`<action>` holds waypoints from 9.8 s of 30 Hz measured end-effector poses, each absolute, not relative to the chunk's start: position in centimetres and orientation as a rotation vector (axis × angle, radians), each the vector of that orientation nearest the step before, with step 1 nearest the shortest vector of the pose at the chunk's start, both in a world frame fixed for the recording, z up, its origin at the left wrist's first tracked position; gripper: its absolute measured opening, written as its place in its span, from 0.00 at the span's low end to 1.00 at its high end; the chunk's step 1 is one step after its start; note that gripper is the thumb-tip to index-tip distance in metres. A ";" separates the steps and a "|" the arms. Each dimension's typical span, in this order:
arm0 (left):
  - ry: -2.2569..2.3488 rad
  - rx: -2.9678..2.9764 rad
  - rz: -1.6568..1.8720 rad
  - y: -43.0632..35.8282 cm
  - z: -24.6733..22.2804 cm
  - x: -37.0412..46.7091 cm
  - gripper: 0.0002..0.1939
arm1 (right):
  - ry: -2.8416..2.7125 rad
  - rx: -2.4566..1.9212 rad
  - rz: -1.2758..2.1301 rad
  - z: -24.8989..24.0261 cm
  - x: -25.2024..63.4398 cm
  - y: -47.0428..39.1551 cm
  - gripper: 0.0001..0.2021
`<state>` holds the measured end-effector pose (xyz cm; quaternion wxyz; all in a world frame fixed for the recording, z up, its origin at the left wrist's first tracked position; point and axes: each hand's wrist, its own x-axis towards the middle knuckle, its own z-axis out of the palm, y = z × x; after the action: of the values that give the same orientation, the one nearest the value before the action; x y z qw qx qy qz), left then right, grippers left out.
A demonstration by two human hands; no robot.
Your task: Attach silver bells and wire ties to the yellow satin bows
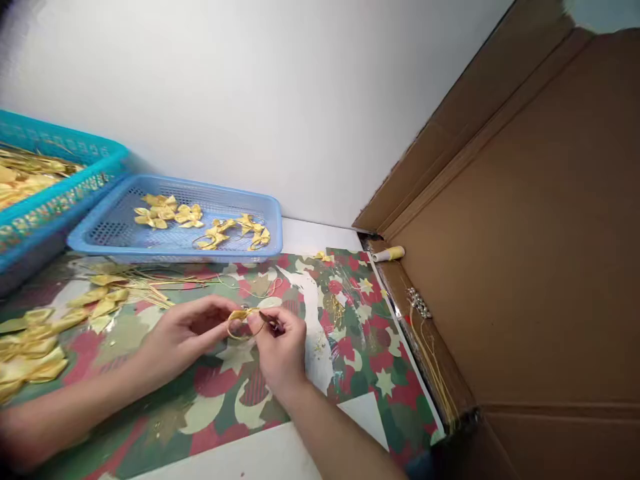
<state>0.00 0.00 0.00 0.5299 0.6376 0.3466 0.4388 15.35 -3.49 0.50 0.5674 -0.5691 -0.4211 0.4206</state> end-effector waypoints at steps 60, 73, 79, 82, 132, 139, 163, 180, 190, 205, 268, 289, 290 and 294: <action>0.960 1.189 0.781 1.0 -0.7 -0.1 0.23 | -0.890 -1.188 1.474 0.2 16.3 -2.5 0.27; 0.894 1.261 0.844 0.4 0.1 -0.1 0.21 | -1.059 -1.109 1.267 -0.3 16.7 -2.6 0.23; 0.954 1.349 0.858 0.3 0.8 -0.1 0.21 | -1.146 -1.099 1.268 -0.1 16.9 -2.8 0.24; 0.969 1.303 0.811 0.4 0.5 -0.2 0.22 | -1.175 -1.071 1.307 0.1 17.0 -2.8 0.25; 0.850 1.036 0.838 -0.7 -0.4 0.9 0.18 | -2.109 -1.507 -0.069 2.4 20.7 -3.8 0.19; 0.847 1.050 0.840 -0.7 -0.6 0.9 0.18 | -2.114 -1.501 -0.128 2.4 20.6 -3.8 0.20; 0.804 1.249 0.794 -0.9 -0.4 0.9 0.10 | -1.387 -1.382 1.069 2.0 19.4 -3.4 0.09; 0.858 1.125 0.869 -0.8 0.1 0.9 0.10 | -1.272 -1.315 1.211 1.4 18.3 -4.0 0.09; 0.895 1.160 0.868 -0.7 0.1 0.8 0.10 | -1.255 -1.387 1.081 1.7 18.1 -4.2 0.07; 0.831 1.130 0.868 -0.4 0.4 0.8 0.09 | -1.200 -1.366 1.210 1.6 18.1 -4.3 0.13; 1.590 2.552 0.707 -1.6 1.7 -18.2 0.18 | -2.016 -1.505 0.293 0.0 19.3 -2.4 0.08; 1.343 2.605 0.907 -1.9 -1.7 -20.2 0.14 | -1.997 -1.957 0.247 4.6 21.2 1.4 0.03; 1.334 2.600 0.925 -2.0 -1.7 -20.1 0.13 | -2.023 -1.950 0.269 4.5 20.7 2.1 0.04; 1.315 2.565 1.049 -2.6 -1.6 -19.6 0.11 | -2.134 -1.882 0.309 4.9 18.7 3.7 0.05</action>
<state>-19.62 -2.55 -1.64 0.0372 0.8357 0.4283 0.3418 18.66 3.67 4.94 0.1393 -0.6510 -0.7385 0.1068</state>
